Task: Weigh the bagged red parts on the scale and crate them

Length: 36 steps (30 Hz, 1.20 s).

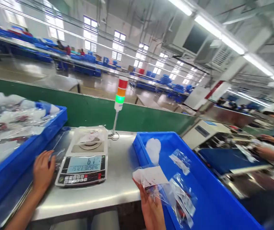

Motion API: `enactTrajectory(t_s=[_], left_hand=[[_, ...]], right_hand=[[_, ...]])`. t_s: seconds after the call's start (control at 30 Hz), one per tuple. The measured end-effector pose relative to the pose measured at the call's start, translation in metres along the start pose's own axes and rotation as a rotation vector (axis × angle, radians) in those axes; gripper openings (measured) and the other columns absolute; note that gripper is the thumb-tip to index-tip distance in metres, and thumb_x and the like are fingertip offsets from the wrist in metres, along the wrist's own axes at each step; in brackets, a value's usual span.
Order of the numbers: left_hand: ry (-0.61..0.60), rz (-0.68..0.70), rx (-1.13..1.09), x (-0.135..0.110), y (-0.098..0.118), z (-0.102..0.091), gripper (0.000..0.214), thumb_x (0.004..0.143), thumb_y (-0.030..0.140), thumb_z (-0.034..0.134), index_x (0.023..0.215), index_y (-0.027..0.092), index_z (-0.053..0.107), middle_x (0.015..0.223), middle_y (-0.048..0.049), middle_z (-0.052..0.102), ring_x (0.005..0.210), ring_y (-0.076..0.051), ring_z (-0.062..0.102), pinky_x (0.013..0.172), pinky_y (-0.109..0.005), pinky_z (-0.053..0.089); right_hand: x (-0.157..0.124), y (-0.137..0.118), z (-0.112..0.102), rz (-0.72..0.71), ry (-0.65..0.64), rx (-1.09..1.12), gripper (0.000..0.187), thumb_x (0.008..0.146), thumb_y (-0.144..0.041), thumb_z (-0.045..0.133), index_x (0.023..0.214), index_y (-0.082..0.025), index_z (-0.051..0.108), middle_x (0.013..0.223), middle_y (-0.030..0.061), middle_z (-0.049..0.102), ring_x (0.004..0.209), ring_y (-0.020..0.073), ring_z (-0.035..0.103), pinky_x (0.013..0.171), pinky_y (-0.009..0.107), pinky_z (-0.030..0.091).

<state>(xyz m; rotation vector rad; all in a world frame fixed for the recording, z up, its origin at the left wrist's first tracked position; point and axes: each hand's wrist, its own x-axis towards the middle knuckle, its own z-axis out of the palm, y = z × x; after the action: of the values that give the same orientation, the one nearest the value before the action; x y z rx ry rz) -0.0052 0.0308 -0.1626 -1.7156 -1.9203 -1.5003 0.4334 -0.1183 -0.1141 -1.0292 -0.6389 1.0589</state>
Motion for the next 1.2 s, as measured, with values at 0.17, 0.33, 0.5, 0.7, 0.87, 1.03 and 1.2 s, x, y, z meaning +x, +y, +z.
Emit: enactTrajectory(t_s=[0.17, 0.33, 0.5, 0.7, 0.87, 1.03, 1.2], left_hand=[[0.026, 0.002, -0.035, 0.02, 0.045, -0.003, 0.041, 0.106, 0.045, 0.037, 0.12, 0.018, 0.065, 0.123, -0.0144, 0.068, 0.127, -0.032, 0.058, 0.115, -0.052, 0.044], [-0.26, 0.229, -0.157, 0.072, 0.114, 0.004, 0.028, 0.107, 0.033, 0.045, 0.114, 0.021, 0.069, 0.123, -0.008, 0.071, 0.132, -0.027, 0.055, 0.119, -0.048, 0.043], [-0.556, 0.284, -0.14, 0.108, 0.143, 0.038, 0.018, 0.098, 0.018, 0.056, 0.106, 0.019, 0.072, 0.114, -0.0085, 0.072, 0.119, -0.026, 0.061, 0.108, -0.044, 0.051], [-0.571, 0.255, -0.112, 0.109, 0.142, 0.062, 0.011, 0.083, 0.008, 0.066, 0.086, 0.017, 0.071, 0.099, -0.0086, 0.073, 0.105, -0.027, 0.065, 0.094, -0.041, 0.055], [-0.431, 0.203, -0.113, 0.114, 0.149, 0.048, 0.017, 0.091, 0.01, 0.059, 0.079, 0.018, 0.068, 0.089, -0.0076, 0.071, 0.096, -0.025, 0.065, 0.09, -0.039, 0.055], [-0.124, 0.142, -0.084, 0.135, 0.139, -0.014, 0.019, 0.101, 0.021, 0.053, 0.091, 0.019, 0.069, 0.1, -0.0073, 0.072, 0.103, -0.025, 0.064, 0.098, -0.04, 0.053], [0.21, 0.077, 0.131, 0.159, 0.087, -0.091, 0.021, 0.1, 0.028, 0.051, 0.092, 0.021, 0.07, 0.1, -0.0085, 0.074, 0.107, -0.028, 0.064, 0.104, -0.046, 0.051]], right_hand=[[0.039, 0.024, -0.021, 0.149, 0.072, -0.083, 0.056, 0.063, -0.046, 0.095, 0.114, -0.032, 0.078, 0.116, 0.005, 0.081, 0.116, 0.0308, 0.074, 0.111, 0.049, 0.055], [0.065, 0.023, 0.003, 0.192, 0.065, -0.337, 0.066, 0.055, -0.052, 0.097, 0.11, -0.021, 0.079, 0.115, 0.0103, 0.081, 0.115, 0.0375, 0.073, 0.099, 0.046, 0.061], [0.065, 0.014, 0.048, 0.058, 0.059, -0.399, 0.074, 0.062, -0.06, 0.092, 0.122, -0.02, 0.075, 0.122, 0.0111, 0.079, 0.121, 0.0365, 0.07, 0.103, 0.045, 0.058], [0.072, 0.005, 0.067, 0.004, 0.051, -0.417, 0.073, 0.064, -0.064, 0.089, 0.121, -0.021, 0.075, 0.124, 0.0113, 0.078, 0.12, 0.0354, 0.07, 0.103, 0.043, 0.058], [0.096, -0.017, 0.119, -0.084, -0.132, -0.493, 0.066, 0.069, -0.062, 0.086, 0.119, -0.021, 0.076, 0.129, 0.0108, 0.076, 0.121, 0.035, 0.069, 0.103, 0.045, 0.057], [0.136, -0.017, 0.205, -0.29, -0.414, -0.611, 0.053, 0.08, -0.056, 0.076, 0.122, -0.023, 0.075, 0.132, 0.0104, 0.074, 0.125, 0.0339, 0.064, 0.112, 0.054, 0.048], [0.163, 0.01, 0.242, -0.464, -0.691, -0.793, 0.044, 0.08, -0.05, 0.073, 0.119, -0.029, 0.077, 0.133, 0.0069, 0.072, 0.138, 0.0357, 0.051, 0.124, 0.062, 0.03]])
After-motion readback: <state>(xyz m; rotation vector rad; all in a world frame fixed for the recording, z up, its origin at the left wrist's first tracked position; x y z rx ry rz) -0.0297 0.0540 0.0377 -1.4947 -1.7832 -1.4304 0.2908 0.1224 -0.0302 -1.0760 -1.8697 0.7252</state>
